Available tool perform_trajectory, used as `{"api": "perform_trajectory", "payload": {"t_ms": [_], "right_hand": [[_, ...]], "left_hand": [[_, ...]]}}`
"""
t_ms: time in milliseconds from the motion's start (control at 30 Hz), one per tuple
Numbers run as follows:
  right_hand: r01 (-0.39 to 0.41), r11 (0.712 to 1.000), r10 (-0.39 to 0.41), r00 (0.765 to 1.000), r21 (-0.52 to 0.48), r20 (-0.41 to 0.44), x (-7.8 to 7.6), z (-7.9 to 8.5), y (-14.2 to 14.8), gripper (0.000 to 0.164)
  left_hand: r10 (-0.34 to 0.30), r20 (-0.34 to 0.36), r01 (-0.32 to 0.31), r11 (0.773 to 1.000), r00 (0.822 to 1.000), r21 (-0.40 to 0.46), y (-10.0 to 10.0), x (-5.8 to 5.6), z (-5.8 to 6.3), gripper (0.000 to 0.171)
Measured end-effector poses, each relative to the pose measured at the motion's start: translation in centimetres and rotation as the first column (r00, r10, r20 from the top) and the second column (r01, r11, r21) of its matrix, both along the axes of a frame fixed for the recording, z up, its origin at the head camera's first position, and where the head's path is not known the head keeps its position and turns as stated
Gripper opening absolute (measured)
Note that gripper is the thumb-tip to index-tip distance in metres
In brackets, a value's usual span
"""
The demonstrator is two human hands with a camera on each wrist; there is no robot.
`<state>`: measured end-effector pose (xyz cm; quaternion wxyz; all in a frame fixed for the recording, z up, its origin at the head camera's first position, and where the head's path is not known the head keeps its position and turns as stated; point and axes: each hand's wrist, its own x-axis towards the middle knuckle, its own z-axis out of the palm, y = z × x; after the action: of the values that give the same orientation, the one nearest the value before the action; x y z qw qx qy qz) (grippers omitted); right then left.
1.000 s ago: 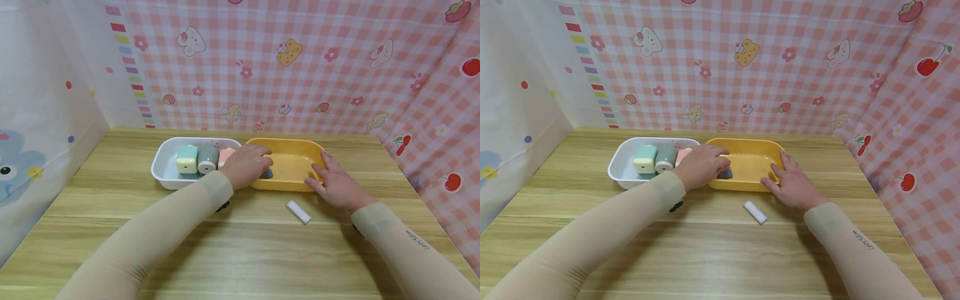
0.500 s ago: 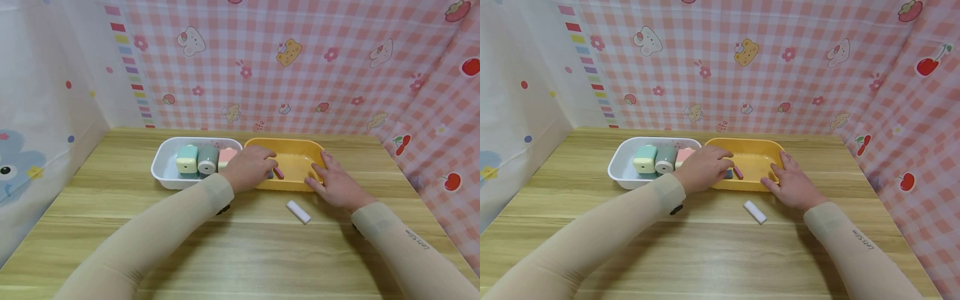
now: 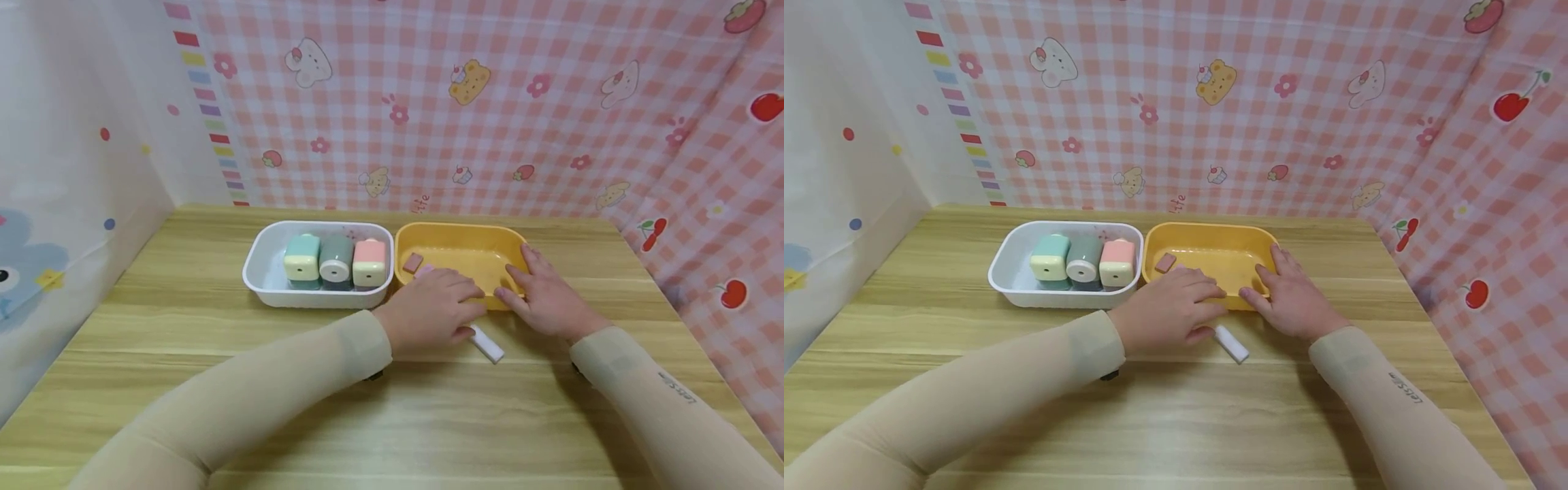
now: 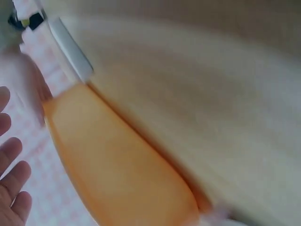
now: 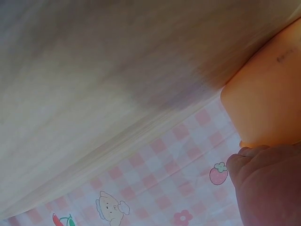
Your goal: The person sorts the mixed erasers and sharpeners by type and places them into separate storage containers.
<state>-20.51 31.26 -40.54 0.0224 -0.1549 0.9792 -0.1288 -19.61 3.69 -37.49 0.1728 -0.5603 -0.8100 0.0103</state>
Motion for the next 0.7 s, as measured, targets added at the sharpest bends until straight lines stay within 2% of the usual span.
{"api": "perform_trajectory", "payload": {"t_ms": [67, 167, 300, 367, 533, 700], "right_hand": [[0.001, 1.000, -0.001, 1.000, 0.000, -0.002, 0.0, 0.0, 0.0, 0.083], [0.000, 1.000, 0.000, 1.000, -0.001, -0.006, 0.0, 0.0, -0.1, 0.081], [0.000, 1.000, 0.000, 1.000, 0.003, -0.008, 0.1, 0.1, -0.2, 0.081], [0.003, 1.000, -0.003, 1.000, 0.005, -0.003, 0.1, 0.2, -0.3, 0.082], [0.007, 1.000, -0.007, 1.000, 0.001, 0.012, 0.2, 0.3, -0.3, 0.084], [0.007, 1.000, -0.007, 1.000, 0.001, 0.013, 0.2, 0.3, -0.3, 0.083]], "left_hand": [[-0.015, -0.003, 0.015, 1.000, 1.000, -0.019, 0.3, 0.7, -0.3, 0.029], [0.006, 0.031, -0.003, 0.995, 1.000, -0.095, 0.9, 1.5, -0.7, 0.034], [0.101, 0.103, -0.075, 0.970, 0.989, -0.231, 1.7, 2.7, -1.2, 0.047], [0.141, 0.130, -0.102, 0.957, 0.981, -0.272, 1.9, 3.2, -1.5, 0.050], [0.177, 0.162, -0.125, 0.949, 0.971, -0.291, 2.4, 3.9, -1.9, 0.050], [0.202, 0.192, -0.144, 0.950, 0.960, -0.278, 3.1, 3.8, -2.3, 0.044]]}}
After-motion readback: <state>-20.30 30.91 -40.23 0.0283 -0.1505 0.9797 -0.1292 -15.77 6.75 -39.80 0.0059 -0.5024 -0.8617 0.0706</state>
